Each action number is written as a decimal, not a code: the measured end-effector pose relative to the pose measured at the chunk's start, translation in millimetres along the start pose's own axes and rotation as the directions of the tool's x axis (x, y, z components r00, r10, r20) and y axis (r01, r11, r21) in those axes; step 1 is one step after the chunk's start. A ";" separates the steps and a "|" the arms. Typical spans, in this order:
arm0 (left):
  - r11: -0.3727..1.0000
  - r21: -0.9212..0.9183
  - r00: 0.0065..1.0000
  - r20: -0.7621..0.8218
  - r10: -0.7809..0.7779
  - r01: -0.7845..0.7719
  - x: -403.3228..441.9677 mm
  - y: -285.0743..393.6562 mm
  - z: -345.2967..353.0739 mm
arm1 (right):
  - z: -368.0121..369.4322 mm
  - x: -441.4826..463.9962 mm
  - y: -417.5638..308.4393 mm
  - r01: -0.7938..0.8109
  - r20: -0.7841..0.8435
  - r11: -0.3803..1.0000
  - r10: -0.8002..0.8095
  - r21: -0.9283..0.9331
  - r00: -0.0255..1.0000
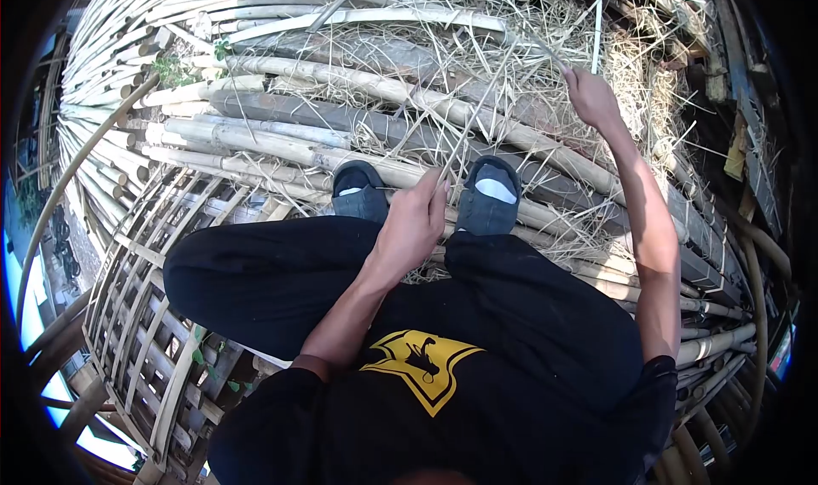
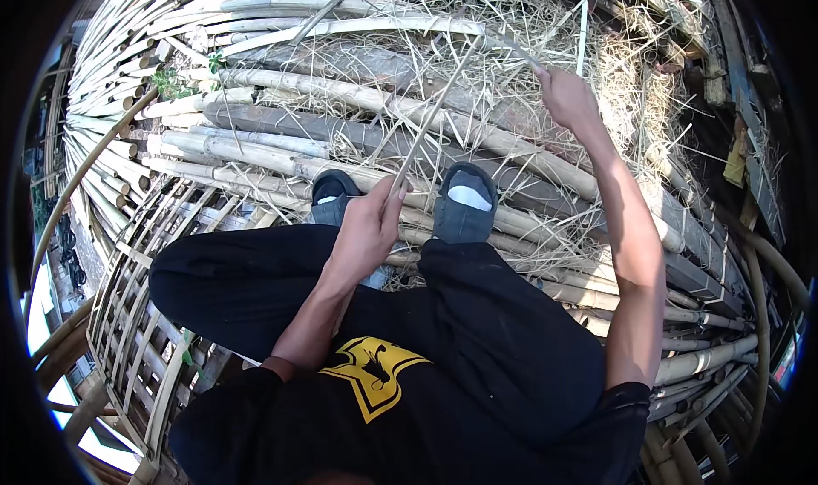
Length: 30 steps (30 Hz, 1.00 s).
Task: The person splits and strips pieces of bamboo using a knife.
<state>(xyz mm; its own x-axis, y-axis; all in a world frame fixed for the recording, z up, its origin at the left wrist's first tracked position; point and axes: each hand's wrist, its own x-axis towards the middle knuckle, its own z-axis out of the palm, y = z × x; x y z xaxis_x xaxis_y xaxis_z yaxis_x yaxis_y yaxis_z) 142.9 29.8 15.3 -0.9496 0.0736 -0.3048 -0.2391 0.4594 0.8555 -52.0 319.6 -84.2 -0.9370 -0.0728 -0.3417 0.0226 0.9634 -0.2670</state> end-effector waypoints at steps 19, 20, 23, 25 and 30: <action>0.707 -0.670 0.974 0.143 -0.176 0.226 46.1 -6.4 -7.9 | -54.6 -72.7 -128.1 -0.280 0.387 0.370 -0.257 0.886 0.886; 0.699 -0.680 0.975 0.147 -0.164 0.220 46.9 -4.9 -8.2 | -57.0 -71.8 -134.9 -0.276 0.395 0.412 -0.239 0.868 0.887; 0.679 -0.705 0.979 0.151 -0.135 0.202 49.7 -1.4 -8.9 | -58.5 -66.7 -152.2 -0.198 0.336 0.531 -0.178 0.824 0.925; 0.673 -0.719 0.985 0.134 -0.112 0.174 52.3 -0.5 -9.9 | -63.1 -63.3 -163.1 -0.165 0.282 0.586 -0.113 0.793 0.953; 0.654 -0.753 0.997 0.061 -0.054 0.081 57.0 -2.6 -5.7 | -65.3 -48.0 -176.1 -0.018 0.211 0.677 -0.205 0.736 0.956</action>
<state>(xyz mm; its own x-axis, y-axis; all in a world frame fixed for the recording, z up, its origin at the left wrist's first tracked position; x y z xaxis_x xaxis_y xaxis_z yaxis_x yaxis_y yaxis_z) 88.3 27.7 -2.0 -0.9213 0.1026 -0.3751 -0.3859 -0.3600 0.8494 -33.7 170.4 38.1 -0.8264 -0.3215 -0.4623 0.2882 0.4639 -0.8377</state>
